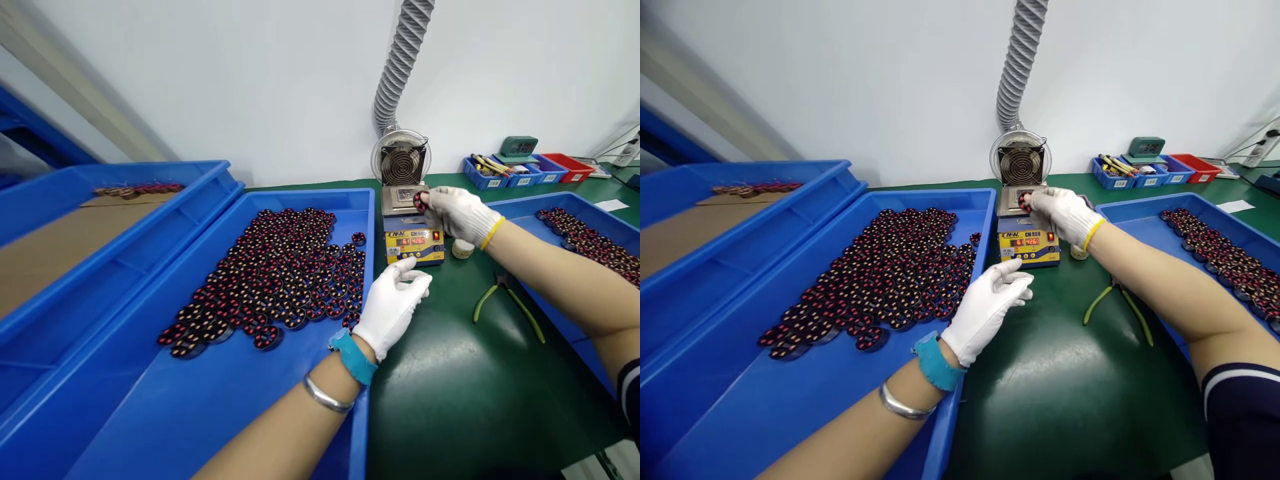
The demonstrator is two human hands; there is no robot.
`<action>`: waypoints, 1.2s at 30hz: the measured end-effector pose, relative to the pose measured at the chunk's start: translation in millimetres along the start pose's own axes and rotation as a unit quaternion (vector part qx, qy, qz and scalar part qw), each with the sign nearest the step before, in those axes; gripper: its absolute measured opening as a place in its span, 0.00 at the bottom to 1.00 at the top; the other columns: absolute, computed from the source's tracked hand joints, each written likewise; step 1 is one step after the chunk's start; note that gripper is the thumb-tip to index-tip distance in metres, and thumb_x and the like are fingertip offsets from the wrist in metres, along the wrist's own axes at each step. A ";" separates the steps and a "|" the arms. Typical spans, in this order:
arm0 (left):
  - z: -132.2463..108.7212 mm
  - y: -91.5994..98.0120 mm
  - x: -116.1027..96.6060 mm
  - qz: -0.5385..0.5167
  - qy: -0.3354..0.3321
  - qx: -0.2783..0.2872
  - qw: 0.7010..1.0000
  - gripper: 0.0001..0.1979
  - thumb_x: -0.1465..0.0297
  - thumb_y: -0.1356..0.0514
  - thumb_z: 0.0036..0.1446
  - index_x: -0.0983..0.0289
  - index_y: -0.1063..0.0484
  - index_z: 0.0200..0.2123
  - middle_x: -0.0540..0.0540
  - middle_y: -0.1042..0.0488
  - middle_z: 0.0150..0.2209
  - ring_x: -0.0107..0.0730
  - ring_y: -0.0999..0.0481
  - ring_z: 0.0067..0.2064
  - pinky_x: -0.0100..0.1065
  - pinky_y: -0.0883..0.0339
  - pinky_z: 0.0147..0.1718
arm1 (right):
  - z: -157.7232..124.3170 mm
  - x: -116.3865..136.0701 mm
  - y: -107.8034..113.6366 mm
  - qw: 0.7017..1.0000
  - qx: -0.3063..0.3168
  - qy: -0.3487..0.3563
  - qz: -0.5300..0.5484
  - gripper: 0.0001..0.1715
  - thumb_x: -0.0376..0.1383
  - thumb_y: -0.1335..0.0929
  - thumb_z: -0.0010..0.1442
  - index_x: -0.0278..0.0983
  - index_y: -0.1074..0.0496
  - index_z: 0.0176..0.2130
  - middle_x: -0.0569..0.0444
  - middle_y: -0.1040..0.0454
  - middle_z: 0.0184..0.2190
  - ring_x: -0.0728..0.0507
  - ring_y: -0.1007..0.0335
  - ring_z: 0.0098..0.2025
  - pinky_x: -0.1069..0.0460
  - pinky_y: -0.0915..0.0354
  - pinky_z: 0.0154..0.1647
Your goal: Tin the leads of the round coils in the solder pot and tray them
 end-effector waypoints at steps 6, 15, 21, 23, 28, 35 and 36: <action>-6.0 -2.9 -5.4 0.042 -0.041 -0.004 0.998 0.18 0.69 0.33 0.46 0.67 0.32 0.41 0.56 0.25 0.38 0.32 0.24 0.38 0.38 0.31 0.43 | -80.0 -38.6 -8.8 0.986 0.070 -0.114 0.095 0.13 0.26 0.28 0.51 0.34 0.37 0.32 0.53 0.28 0.25 0.48 0.29 0.25 0.53 0.28 0.29; -13.5 -8.1 -16.0 0.078 -0.113 0.031 0.990 0.07 0.68 0.42 0.56 0.66 0.30 0.30 0.51 0.28 0.26 0.29 0.26 0.29 0.34 0.31 0.34 | -97.4 -49.3 -6.1 0.983 0.096 -0.131 0.088 0.25 0.35 0.21 0.40 0.33 0.36 0.32 0.53 0.28 0.23 0.49 0.31 0.24 0.55 0.30 0.27; -16.4 -8.9 -20.7 0.131 -0.153 0.015 0.979 0.07 0.71 0.44 0.56 0.65 0.30 0.27 0.50 0.28 0.27 0.29 0.26 0.31 0.31 0.31 0.34 | -101.2 -51.6 -7.1 0.983 0.094 -0.125 0.093 0.22 0.35 0.23 0.42 0.33 0.36 0.31 0.53 0.28 0.23 0.49 0.31 0.23 0.55 0.31 0.25; -17.8 -9.0 -22.9 0.155 -0.163 0.000 0.975 0.07 0.72 0.44 0.56 0.64 0.30 0.27 0.50 0.28 0.27 0.28 0.26 0.31 0.31 0.32 0.35 | -98.8 -51.2 -3.1 0.989 0.063 -0.103 0.082 0.19 0.35 0.24 0.44 0.33 0.35 0.32 0.54 0.29 0.22 0.50 0.31 0.22 0.56 0.31 0.24; -17.3 -6.2 -20.5 0.140 -0.136 -0.021 0.981 0.06 0.69 0.44 0.56 0.65 0.31 0.29 0.52 0.27 0.28 0.29 0.26 0.30 0.33 0.30 0.33 | -92.8 -46.5 6.2 0.995 0.024 -0.061 0.072 0.17 0.33 0.24 0.46 0.33 0.34 0.31 0.57 0.31 0.21 0.50 0.31 0.22 0.57 0.31 0.24; -17.7 -7.3 -14.6 0.156 -0.088 -0.005 0.984 0.21 0.69 0.33 0.47 0.66 0.33 0.44 0.58 0.24 0.41 0.35 0.23 0.40 0.39 0.30 0.43 | -98.7 -41.7 4.0 0.999 0.011 -0.038 0.007 0.09 0.27 0.28 0.51 0.33 0.31 0.33 0.54 0.27 0.24 0.49 0.29 0.25 0.56 0.29 0.27; -18.2 -7.8 -15.9 0.154 -0.099 -0.005 0.983 0.19 0.68 0.34 0.47 0.66 0.32 0.43 0.57 0.24 0.41 0.35 0.23 0.40 0.38 0.30 0.43 | -99.7 -41.9 2.8 0.999 0.010 -0.040 -0.002 0.08 0.27 0.28 0.51 0.33 0.31 0.33 0.54 0.27 0.24 0.49 0.29 0.25 0.56 0.29 0.27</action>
Point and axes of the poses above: each hand's wrist, its own z-axis towards the middle knuckle, its own y-axis out of the back of the hand, x = y × z, the point moved 5 cm from there along z, towards the middle knuckle
